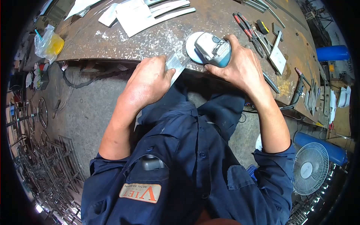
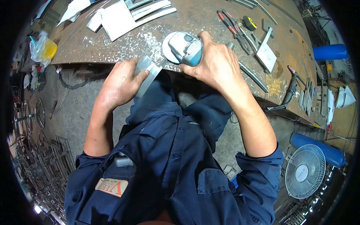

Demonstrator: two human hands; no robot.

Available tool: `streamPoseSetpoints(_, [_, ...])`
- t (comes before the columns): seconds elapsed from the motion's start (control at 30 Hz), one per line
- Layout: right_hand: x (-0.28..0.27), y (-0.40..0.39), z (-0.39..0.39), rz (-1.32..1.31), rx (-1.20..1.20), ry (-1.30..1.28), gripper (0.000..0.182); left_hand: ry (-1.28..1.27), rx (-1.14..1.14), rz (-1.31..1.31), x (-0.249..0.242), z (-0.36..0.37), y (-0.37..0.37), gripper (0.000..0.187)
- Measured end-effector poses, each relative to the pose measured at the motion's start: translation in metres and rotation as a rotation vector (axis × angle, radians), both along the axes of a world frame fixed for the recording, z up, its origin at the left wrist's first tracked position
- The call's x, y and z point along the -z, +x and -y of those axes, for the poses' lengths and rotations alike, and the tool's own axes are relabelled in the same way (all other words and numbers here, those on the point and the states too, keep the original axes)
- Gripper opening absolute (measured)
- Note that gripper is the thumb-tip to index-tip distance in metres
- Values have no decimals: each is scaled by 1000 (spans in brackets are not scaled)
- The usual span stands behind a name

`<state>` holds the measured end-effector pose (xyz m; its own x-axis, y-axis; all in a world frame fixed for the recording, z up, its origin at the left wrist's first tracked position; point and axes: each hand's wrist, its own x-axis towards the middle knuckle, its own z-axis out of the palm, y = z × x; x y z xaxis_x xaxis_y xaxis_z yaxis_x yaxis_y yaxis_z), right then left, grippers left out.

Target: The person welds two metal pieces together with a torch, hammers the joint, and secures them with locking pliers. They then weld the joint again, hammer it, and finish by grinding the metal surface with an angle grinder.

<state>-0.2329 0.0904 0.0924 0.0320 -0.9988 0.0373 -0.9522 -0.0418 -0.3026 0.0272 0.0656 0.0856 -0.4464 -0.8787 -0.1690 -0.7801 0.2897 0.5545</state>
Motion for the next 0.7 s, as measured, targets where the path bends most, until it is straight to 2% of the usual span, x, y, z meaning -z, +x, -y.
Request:
streamPoseSetpoints(0.1, [3,-3,1,2,-6,-2,83,-17,12,-8,-1,1,0,40])
streamPoseSetpoints(0.5, [6,-1,0,44,-8,-6,79,8,23,8,-4,3,-2,37])
streamPoseSetpoints(0.57, [10,-1,-2,46,-32,-17,79,97,3,-33,-8,5,-3,36])
streamPoseSetpoints(0.7, [8,0,-1,45,-36,-4,77,42,29,-67,1,7,1,37])
